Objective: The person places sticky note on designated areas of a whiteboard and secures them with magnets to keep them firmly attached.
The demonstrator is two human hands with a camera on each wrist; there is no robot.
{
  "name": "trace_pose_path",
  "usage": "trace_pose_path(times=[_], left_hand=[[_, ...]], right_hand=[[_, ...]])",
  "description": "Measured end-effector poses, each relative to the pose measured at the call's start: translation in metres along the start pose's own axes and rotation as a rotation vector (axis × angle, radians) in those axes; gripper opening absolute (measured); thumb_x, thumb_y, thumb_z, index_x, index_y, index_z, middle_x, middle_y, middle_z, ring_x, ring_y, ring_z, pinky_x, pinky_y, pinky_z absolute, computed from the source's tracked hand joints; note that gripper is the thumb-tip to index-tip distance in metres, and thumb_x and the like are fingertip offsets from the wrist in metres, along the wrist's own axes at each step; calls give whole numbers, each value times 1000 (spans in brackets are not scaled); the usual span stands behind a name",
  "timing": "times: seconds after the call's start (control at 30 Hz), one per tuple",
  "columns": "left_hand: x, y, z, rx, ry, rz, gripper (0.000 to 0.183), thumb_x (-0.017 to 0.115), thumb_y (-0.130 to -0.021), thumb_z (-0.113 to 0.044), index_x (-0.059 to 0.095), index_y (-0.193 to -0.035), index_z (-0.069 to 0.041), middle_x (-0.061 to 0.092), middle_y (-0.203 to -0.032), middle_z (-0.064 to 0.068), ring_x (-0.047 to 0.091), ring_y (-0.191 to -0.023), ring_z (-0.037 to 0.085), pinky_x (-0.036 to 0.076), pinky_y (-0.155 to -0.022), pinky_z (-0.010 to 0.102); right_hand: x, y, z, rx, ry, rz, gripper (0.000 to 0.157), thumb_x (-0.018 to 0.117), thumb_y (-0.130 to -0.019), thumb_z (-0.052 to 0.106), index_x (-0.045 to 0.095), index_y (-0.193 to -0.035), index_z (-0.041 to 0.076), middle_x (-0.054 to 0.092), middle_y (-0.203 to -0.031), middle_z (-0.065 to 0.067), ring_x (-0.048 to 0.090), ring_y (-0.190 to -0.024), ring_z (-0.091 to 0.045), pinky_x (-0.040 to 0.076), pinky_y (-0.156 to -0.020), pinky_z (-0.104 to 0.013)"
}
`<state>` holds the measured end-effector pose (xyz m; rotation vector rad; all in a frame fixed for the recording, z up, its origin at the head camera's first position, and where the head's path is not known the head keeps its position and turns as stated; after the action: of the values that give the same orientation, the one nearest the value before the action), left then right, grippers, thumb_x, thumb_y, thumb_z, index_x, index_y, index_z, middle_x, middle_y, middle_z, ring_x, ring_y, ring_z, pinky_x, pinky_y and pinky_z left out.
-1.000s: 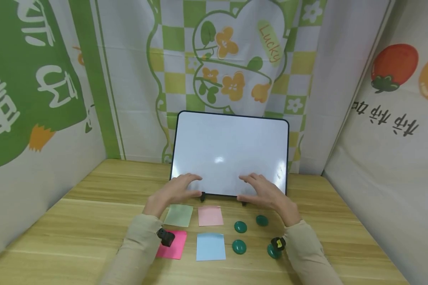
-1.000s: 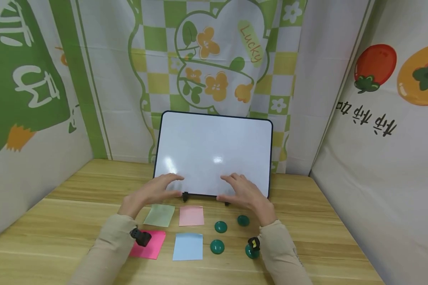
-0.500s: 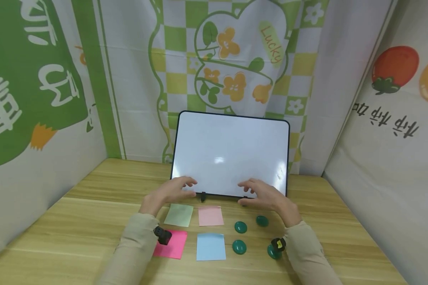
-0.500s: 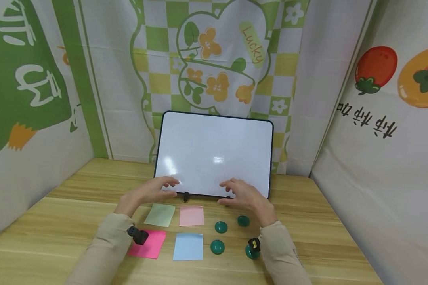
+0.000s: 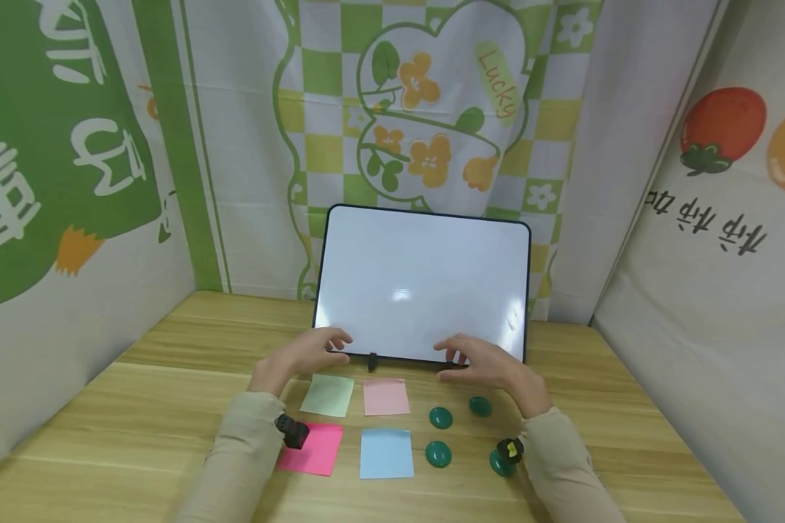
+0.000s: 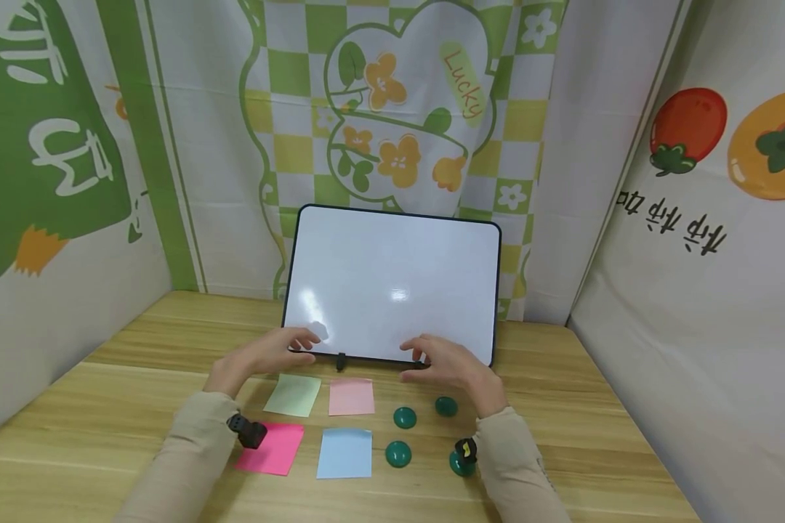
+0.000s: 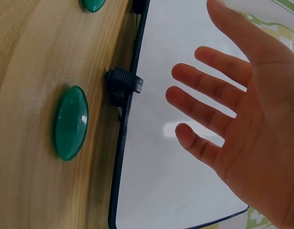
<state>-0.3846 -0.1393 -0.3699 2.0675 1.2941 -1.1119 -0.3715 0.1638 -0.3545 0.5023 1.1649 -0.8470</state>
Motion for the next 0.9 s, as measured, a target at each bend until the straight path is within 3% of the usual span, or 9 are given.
trace_pose_path(times=[0.4,0.77,0.9], left_hand=[[1,0,9,-1,-17,18,35,62,-90,-20,59,-121,-5,63,-113,14,59,-104,26,50,-84,39],[1,5,15,-52,46,28,32,66,-86,-16,62,-115,-4,63,-112,12,59,-104,25,50,-85,38],[0,6,17,-39,49,40,32,68,-85,-15,63,-113,-2,64,-109,13,59,-103,26,50,-86,39]], right_hand=[[5,0,0,-14,-77,55,55,66,-84,42,54,-130,13,61,-108,-5,57,-94,-19,46,-81,-35],[11,-1,-2,-30,-111,109,51,67,-85,38,56,-127,12,61,-102,-4,55,-88,-15,46,-80,-34],[13,0,-3,-30,-115,125,49,67,-85,38,58,-125,12,61,-97,1,55,-88,-14,47,-79,-34]])
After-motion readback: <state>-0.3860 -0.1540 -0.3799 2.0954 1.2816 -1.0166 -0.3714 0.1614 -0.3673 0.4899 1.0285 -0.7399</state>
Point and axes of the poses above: each hand's wrist, its own y-axis away from the middle knuckle, its own x-axis out of the palm, z = x × y, the point moved 4 cm from there along -y, towards the middle knuckle
